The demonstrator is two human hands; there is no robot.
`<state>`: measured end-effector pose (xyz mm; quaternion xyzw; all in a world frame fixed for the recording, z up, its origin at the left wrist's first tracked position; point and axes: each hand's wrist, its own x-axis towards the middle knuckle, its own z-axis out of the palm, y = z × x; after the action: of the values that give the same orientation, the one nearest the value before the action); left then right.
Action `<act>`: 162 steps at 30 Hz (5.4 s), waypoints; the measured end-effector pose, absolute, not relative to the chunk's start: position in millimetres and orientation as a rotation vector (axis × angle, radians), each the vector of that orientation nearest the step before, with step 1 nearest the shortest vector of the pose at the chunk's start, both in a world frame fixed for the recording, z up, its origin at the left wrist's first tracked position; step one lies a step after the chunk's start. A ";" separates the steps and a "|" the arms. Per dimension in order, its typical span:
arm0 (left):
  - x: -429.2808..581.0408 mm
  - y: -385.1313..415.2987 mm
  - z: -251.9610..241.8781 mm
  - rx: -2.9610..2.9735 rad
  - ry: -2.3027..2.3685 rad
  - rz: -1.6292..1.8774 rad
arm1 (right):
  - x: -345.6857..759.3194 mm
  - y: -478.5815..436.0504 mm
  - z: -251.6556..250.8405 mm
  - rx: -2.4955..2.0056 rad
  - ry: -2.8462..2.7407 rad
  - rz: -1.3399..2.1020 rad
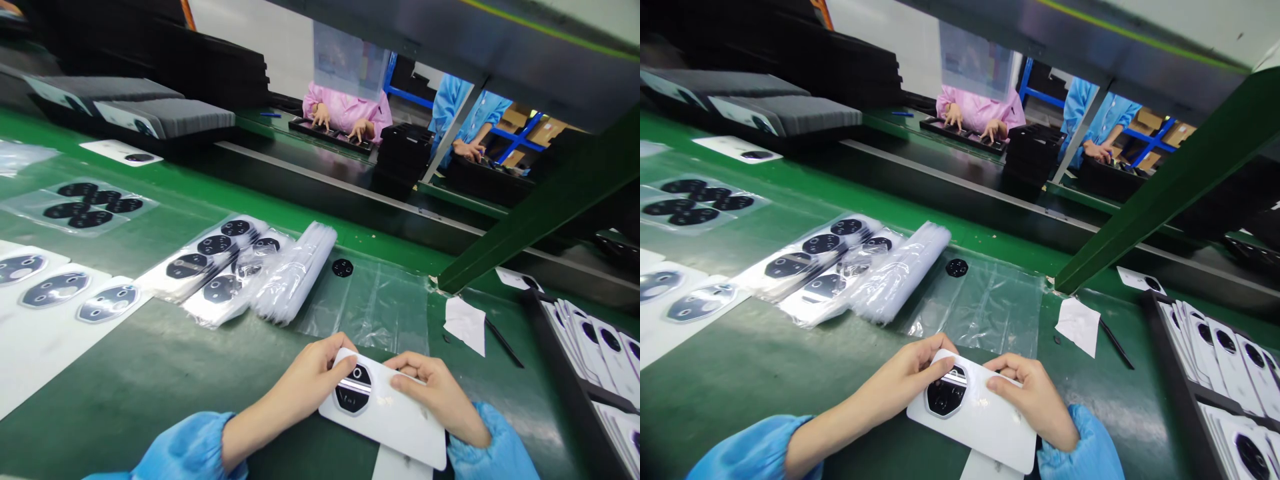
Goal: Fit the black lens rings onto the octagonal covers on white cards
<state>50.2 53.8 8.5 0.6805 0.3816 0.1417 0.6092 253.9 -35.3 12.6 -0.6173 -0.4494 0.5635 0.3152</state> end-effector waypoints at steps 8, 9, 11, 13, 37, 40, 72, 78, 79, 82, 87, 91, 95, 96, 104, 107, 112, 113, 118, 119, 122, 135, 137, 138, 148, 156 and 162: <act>49.8 53.6 7.5 1.556 0.884 0.326 | 255.1 -34.8 10.6 -1.645 -1.186 1.498; 49.9 53.8 7.6 1.555 0.884 0.325 | 255.0 -34.8 10.7 -1.647 -1.184 1.498; 50.2 54.3 8.0 1.556 0.882 0.324 | 254.6 -34.8 10.8 -1.652 -1.185 1.496; 50.5 54.7 8.7 1.557 0.881 0.323 | 254.3 -34.9 10.8 -1.653 -1.183 1.482; 51.0 49.5 14.2 1.529 0.880 0.316 | 239.4 -42.3 24.2 -1.790 -1.489 1.145; 50.4 47.9 13.6 1.509 0.857 0.328 | 233.9 -44.4 25.7 -1.830 -1.564 1.027; 39.2 48.4 29.8 0.775 0.544 0.665 | 172.9 -13.9 39.5 -1.344 -0.871 1.191; 41.5 48.1 26.7 0.700 0.585 0.646 | 172.5 -12.6 36.5 -1.345 -0.857 1.194; 41.9 47.4 26.4 0.681 0.604 0.629 | 172.6 -12.4 35.9 -1.342 -0.853 1.201; 43.8 45.4 25.2 0.635 0.636 0.569 | 172.1 -11.3 34.5 -1.322 -0.844 1.231; 47.3 44.2 21.5 0.620 0.615 0.545 | 170.7 -9.6 34.9 -1.329 -0.835 1.238; 45.9 42.1 22.7 0.623 0.604 0.539 | 171.4 -9.3 34.1 -1.332 -0.831 1.237; 41.1 42.5 25.7 0.649 0.564 0.525 | 171.8 -9.8 33.1 -1.320 -0.846 1.244; 39.8 43.7 25.9 0.649 0.568 0.523 | 171.8 -10.2 33.4 -1.318 -0.848 1.245; 31.5 49.2 28.7 0.764 0.554 0.566 | 171.9 -13.6 34.6 -1.304 -0.863 1.230; 29.7 46.8 30.4 0.883 0.566 0.570 | 169.1 -12.9 33.7 -1.281 -0.856 1.229; 27.1 49.1 21.1 1.176 0.541 0.660 | 164.8 -11.4 32.1 -1.196 -0.803 1.232; 26.2 50.3 18.4 1.225 0.528 0.684 | 165.2 -11.3 31.0 -1.191 -0.809 1.240; 19.7 53.5 18.0 1.326 0.538 0.671 | 169.8 -10.8 21.4 -1.256 -0.805 1.162; 18.2 53.4 21.0 1.343 0.551 0.641 | 170.3 -10.7 19.5 -1.278 -0.800 1.132; 14.9 53.0 31.1 1.368 0.578 0.566 | 171.7 -10.0 15.9 -1.321 -0.799 1.069; 32.8 49.2 30.9 1.121 0.640 0.691 | 170.0 -6.5 17.1 -1.483 -0.913 0.843; 35.4 50.1 28.7 1.066 0.629 0.696 | 167.6 -6.8 18.7 -1.466 -0.904 0.868; 36.6 50.9 27.1 1.045 0.626 0.699 | 167.0 -6.6 18.8 -1.460 -0.902 0.869; 40.3 57.3 19.7 1.013 0.659 0.781 | 171.8 -4.0 16.2 -1.443 -0.983 0.960; 36.2 55.6 32.8 1.084 0.704 0.745 | 169.7 -7.4 19.4 -1.484 -1.053 0.928; 35.3 57.1 32.9 1.164 0.750 0.681 | 171.8 -10.4 19.6 -1.544 -1.146 0.884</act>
<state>35.3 57.1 32.9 0.5261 0.3391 0.3078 0.7166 171.8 -10.4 19.6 -0.6357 -0.4718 0.3640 0.4906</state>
